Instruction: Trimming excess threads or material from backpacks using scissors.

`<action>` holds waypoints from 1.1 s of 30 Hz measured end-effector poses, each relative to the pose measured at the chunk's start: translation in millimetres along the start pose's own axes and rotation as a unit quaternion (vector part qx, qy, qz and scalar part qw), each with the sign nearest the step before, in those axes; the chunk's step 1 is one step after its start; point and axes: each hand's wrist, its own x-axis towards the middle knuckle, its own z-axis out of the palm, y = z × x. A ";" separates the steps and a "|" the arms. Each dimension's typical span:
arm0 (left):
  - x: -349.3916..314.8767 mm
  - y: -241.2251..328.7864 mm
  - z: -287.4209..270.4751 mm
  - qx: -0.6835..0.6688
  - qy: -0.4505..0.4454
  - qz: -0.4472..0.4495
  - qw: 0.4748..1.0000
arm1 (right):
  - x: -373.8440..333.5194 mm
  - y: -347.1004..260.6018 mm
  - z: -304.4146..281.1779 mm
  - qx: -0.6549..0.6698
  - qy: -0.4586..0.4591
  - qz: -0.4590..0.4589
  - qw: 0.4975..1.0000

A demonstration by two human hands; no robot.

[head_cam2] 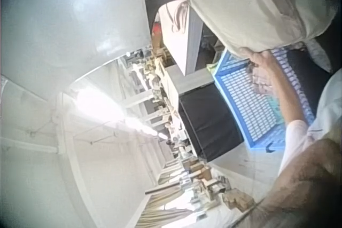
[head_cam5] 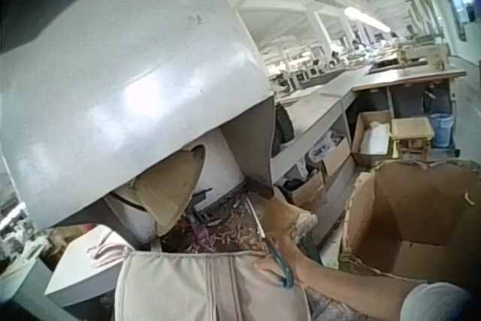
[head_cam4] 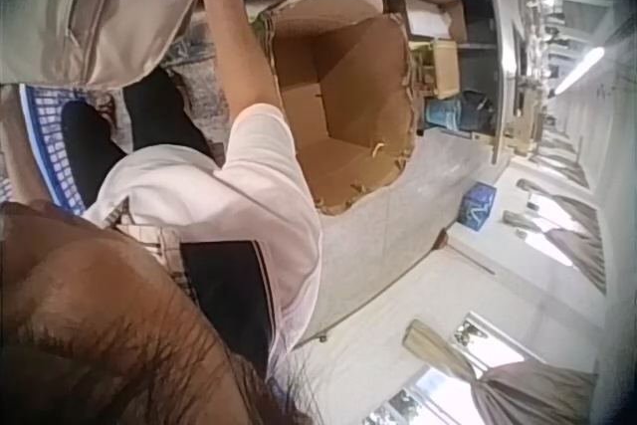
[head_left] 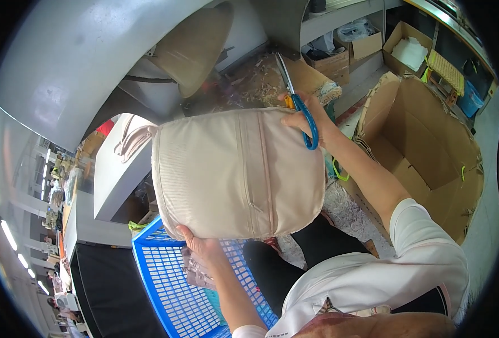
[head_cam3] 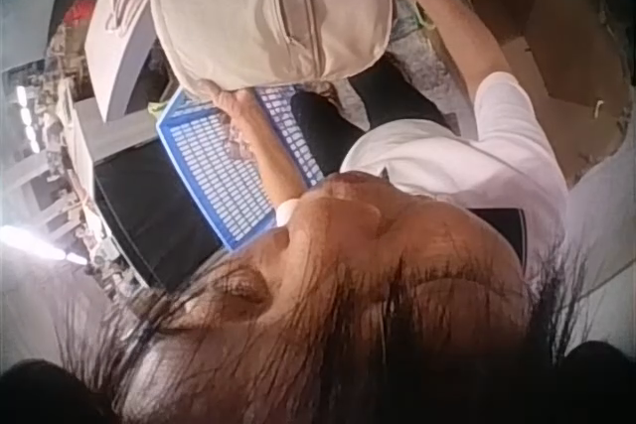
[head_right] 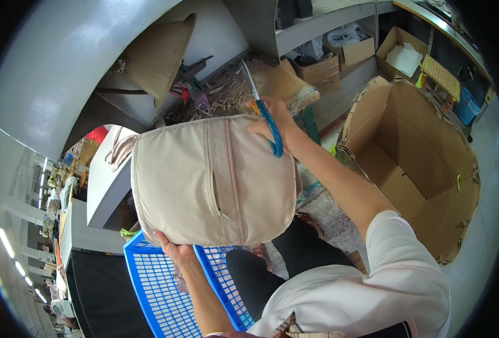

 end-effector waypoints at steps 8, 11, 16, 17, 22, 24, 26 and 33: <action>-6.4 -9.5 5.3 0.010 -0.008 -0.011 1.000 | -2.3 8.3 -15.8 0.019 0.004 -0.011 1.000; -7.9 -11.6 5.0 0.013 0.000 -0.003 1.000 | -2.5 9.7 -22.0 0.023 -0.015 0.025 0.999; -5.9 -14.8 -1.8 0.018 -0.044 -0.023 0.999 | -10.2 -0.8 -20.0 -0.053 0.013 -0.012 0.998; -9.3 -18.5 0.9 0.024 -0.035 -0.025 0.999 | -11.6 5.1 -28.1 -0.076 0.013 -0.063 0.995; -54.3 -52.6 -15.8 0.121 0.036 -0.060 0.990 | -28.1 29.2 -112.2 -0.163 -0.038 -0.164 0.972; -70.7 -68.6 -54.1 0.155 -0.048 -0.190 0.968 | -17.8 43.8 -143.5 -0.237 -0.066 -0.150 0.958; -92.6 -68.5 -35.7 0.184 -0.052 -0.297 0.935 | -11.5 56.8 -183.4 -0.318 -0.070 -0.135 0.936; -113.3 -24.4 -104.3 0.432 0.060 0.105 0.894 | -17.3 39.3 -345.6 -0.602 0.003 -0.116 0.790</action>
